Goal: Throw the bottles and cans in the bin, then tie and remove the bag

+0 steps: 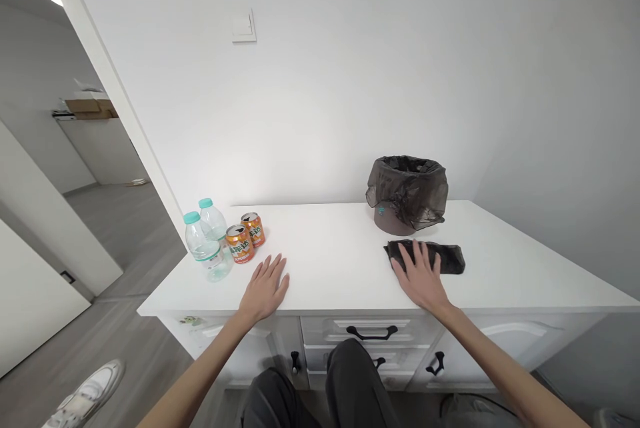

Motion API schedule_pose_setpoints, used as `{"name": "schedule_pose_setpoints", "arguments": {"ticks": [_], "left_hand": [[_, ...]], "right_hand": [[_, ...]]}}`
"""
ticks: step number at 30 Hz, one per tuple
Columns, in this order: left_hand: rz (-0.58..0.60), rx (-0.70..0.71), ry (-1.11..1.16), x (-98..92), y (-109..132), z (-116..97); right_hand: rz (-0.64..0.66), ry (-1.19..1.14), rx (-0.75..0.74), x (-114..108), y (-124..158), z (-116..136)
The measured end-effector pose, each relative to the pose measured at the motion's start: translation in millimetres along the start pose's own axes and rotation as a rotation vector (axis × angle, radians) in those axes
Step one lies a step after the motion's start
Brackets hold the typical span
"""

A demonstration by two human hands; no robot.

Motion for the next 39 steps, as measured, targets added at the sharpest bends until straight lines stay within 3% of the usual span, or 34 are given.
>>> {"name": "schedule_pose_setpoints", "arguments": {"ticks": [4,8,15,39], "left_hand": [[0.005,0.006,-0.027,-1.1,0.1,-1.2],[0.028,-0.004,-0.051,-3.2,-0.2,-2.9],[0.017,0.002,-0.055,-3.9,-0.2,-3.4],[0.025,-0.013,-0.048,-4.4,0.7,-4.5]], "right_hand": [[-0.057,-0.079,-0.295,1.1,10.2,28.8],[0.019,-0.185,-0.525,-2.9,17.2,59.7],[0.178,-0.201,-0.496,-10.4,19.9,71.4],[0.172,-0.19,-0.493,-12.6,20.8,71.9]]}}
Point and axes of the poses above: each hand's wrist, its own y-axis away from the middle knuckle, its own x-axis out of the palm, z = x × y, the point moved 3 cm from there along -y, towards the middle knuckle, and after that the axes turned 4 degrees about y, right-handed, at the moved point
